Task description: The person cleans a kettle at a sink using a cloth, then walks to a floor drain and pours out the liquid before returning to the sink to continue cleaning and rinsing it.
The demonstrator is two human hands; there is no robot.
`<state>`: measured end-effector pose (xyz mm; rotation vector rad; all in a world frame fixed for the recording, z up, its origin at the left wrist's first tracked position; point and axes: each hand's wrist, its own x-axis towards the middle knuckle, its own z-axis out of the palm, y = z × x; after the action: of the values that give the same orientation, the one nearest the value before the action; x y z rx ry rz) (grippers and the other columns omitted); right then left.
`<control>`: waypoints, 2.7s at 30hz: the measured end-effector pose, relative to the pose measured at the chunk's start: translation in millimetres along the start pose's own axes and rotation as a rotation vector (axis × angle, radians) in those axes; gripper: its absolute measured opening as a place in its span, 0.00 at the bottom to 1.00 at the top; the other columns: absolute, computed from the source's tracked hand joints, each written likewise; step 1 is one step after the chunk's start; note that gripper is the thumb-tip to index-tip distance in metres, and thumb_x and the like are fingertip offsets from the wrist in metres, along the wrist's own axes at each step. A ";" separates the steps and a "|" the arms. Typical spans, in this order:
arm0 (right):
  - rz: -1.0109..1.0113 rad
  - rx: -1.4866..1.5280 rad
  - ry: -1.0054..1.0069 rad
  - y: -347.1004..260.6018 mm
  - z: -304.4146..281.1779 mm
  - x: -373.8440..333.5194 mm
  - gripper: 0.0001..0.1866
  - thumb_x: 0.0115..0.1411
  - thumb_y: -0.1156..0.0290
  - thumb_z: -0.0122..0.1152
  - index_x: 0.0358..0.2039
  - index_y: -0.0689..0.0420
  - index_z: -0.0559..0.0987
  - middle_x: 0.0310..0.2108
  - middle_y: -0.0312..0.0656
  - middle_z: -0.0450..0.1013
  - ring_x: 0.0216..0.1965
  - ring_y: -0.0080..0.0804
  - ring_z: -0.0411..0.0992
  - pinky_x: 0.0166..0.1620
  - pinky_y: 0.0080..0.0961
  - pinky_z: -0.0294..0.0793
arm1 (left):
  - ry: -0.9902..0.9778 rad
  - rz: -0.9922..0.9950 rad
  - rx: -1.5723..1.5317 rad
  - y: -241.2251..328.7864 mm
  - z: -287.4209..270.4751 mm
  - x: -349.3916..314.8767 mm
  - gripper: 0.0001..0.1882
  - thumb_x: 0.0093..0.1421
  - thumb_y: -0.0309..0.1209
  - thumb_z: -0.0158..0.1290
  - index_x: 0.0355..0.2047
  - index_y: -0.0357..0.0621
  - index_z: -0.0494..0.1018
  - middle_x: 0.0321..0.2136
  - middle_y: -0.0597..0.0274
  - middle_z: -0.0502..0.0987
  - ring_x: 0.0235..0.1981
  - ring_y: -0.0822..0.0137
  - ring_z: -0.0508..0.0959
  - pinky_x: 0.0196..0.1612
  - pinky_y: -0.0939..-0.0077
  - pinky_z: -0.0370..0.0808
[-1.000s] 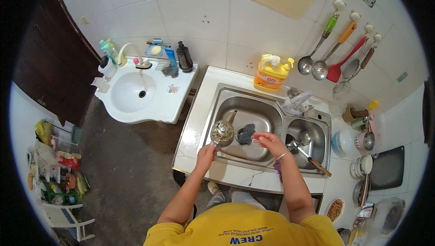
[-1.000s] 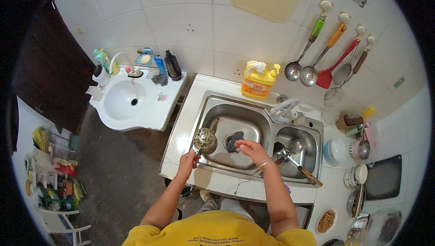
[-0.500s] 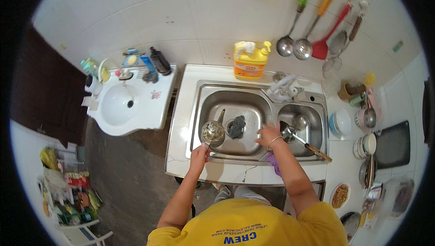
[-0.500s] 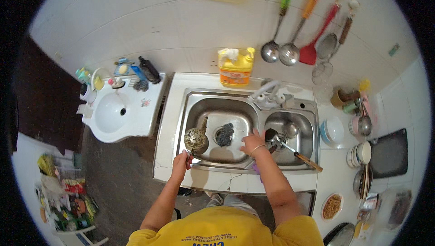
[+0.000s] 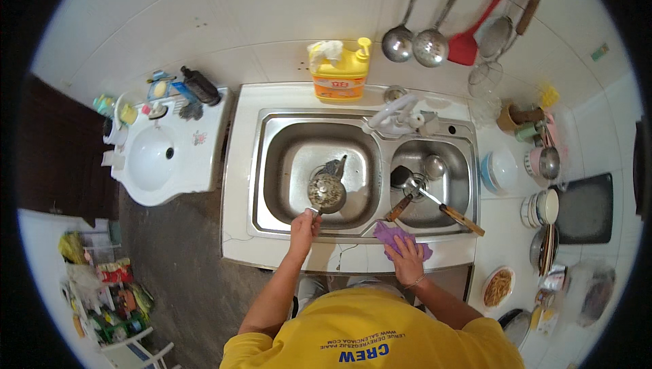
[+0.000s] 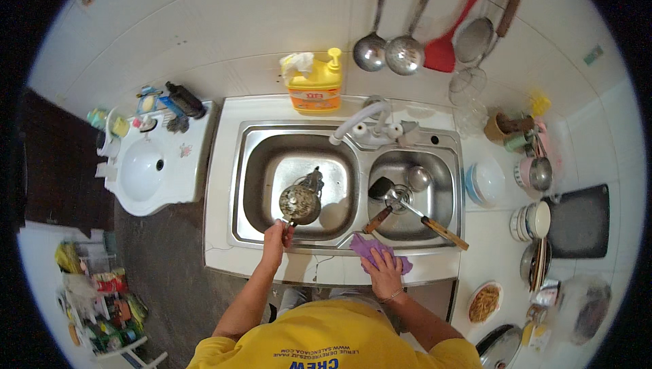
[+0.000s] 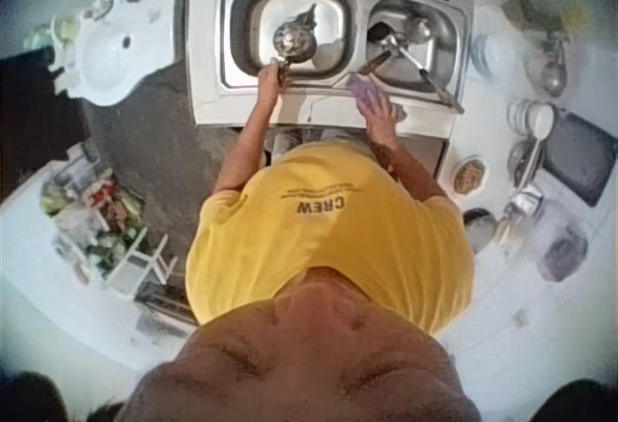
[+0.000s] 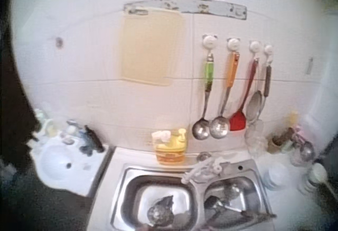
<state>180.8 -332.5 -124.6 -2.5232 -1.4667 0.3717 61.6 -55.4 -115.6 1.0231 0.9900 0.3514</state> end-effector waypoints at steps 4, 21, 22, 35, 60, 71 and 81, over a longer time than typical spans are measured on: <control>0.081 0.392 0.153 25.4 7.5 29.9 0.13 0.50 0.74 0.50 0.38 0.54 0.73 0.37 0.45 0.70 0.37 0.43 0.66 0.40 0.39 0.65 | -0.039 0.048 0.019 5.4 -6.9 -14.7 0.21 0.60 0.46 0.39 0.23 0.41 0.69 0.15 0.71 0.64 0.15 0.80 0.59 0.17 0.86 0.56; 0.055 1.100 -0.052 -131.4 -12.4 69.4 0.12 0.57 0.64 0.48 0.31 0.61 0.70 0.27 0.38 0.69 0.28 0.28 0.66 0.34 0.27 0.67 | 0.485 0.278 -0.166 -78.6 -152.1 -294.2 0.23 0.60 0.47 0.37 0.25 0.39 0.70 0.19 0.68 0.66 0.17 0.78 0.62 0.22 0.81 0.61; 0.199 1.334 -0.218 -148.5 -22.2 45.2 0.11 0.56 0.66 0.50 0.36 0.60 0.70 0.31 0.40 0.69 0.32 0.31 0.68 0.38 0.29 0.68 | 0.515 0.271 -0.184 -88.0 -153.5 -316.0 0.23 0.60 0.47 0.37 0.25 0.40 0.69 0.18 0.69 0.66 0.17 0.78 0.62 0.22 0.82 0.61; -0.213 1.483 -1.150 -342.8 14.4 -95.9 0.24 0.53 0.67 0.55 0.49 0.58 0.60 0.39 0.47 0.68 0.36 0.37 0.71 0.36 0.34 0.74 | 0.957 0.353 -0.498 -188.4 -166.7 -521.0 0.25 0.59 0.51 0.36 0.23 0.42 0.69 0.17 0.70 0.66 0.15 0.80 0.62 0.19 0.84 0.61; -0.206 0.580 -2.349 -645.4 186.2 -185.3 0.26 0.57 0.49 0.35 0.43 0.57 0.70 0.42 0.46 0.69 0.44 0.45 0.66 0.50 0.46 0.62 | 2.439 0.486 -1.154 -307.5 -71.3 -547.8 0.23 0.59 0.49 0.41 0.21 0.42 0.70 0.16 0.72 0.66 0.17 0.80 0.63 0.19 0.87 0.60; 0.069 0.665 -2.323 -708.3 176.2 -434.9 0.35 0.54 0.38 0.34 0.48 0.55 0.66 0.49 0.48 0.62 0.51 0.50 0.59 0.50 0.64 0.51 | 2.694 0.617 -1.324 -414.0 -63.6 -714.5 0.22 0.60 0.46 0.38 0.21 0.41 0.69 0.14 0.69 0.66 0.12 0.78 0.62 0.15 0.85 0.59; -0.026 0.579 -2.282 -773.5 315.8 -709.7 0.25 0.54 0.46 0.42 0.39 0.55 0.72 0.35 0.41 0.71 0.36 0.40 0.68 0.41 0.44 0.67 | 2.801 0.461 -1.362 -535.0 -99.6 -927.2 0.21 0.61 0.44 0.38 0.24 0.40 0.69 0.16 0.68 0.68 0.15 0.78 0.63 0.17 0.83 0.60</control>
<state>-891.7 -559.2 -114.0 -0.6822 -0.9460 3.3701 -619.3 -887.2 -96.2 1.1016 -1.4388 -1.9827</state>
